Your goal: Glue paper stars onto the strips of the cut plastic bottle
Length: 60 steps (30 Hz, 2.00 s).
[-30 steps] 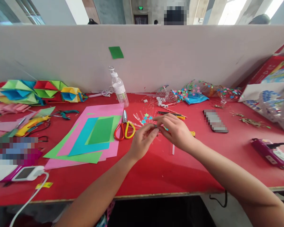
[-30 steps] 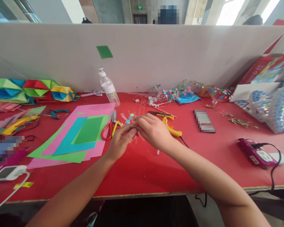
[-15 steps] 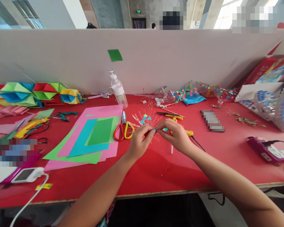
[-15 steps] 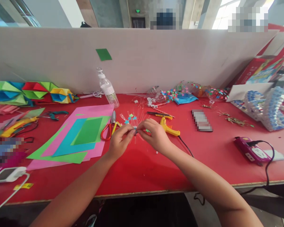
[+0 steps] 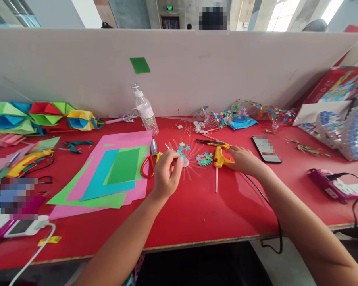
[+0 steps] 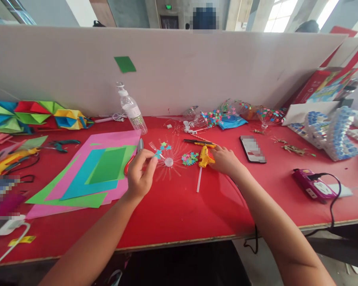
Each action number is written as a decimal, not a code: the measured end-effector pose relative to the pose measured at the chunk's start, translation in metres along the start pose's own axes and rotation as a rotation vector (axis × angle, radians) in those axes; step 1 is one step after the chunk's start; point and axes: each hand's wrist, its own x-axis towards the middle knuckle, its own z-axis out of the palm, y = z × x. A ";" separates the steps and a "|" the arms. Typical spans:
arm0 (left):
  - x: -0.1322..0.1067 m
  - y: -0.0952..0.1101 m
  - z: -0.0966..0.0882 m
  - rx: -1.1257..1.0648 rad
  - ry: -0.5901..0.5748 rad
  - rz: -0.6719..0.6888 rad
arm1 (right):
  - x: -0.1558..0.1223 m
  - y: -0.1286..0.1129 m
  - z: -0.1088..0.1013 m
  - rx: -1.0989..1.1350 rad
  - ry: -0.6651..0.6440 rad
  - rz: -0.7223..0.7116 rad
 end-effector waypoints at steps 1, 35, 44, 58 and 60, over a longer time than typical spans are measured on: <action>0.000 -0.001 0.001 0.004 -0.003 -0.002 | 0.000 0.003 0.009 -0.022 -0.025 0.012; 0.002 -0.016 0.005 0.080 0.051 -0.120 | -0.039 -0.085 0.029 0.870 0.316 -0.371; 0.002 -0.009 0.006 0.099 0.059 -0.097 | -0.038 -0.087 0.030 0.817 0.336 -0.356; 0.002 -0.010 0.006 0.067 0.056 -0.111 | -0.037 -0.087 0.030 0.796 0.332 -0.332; 0.002 -0.010 0.006 0.067 0.061 -0.107 | -0.037 -0.087 0.030 0.795 0.343 -0.337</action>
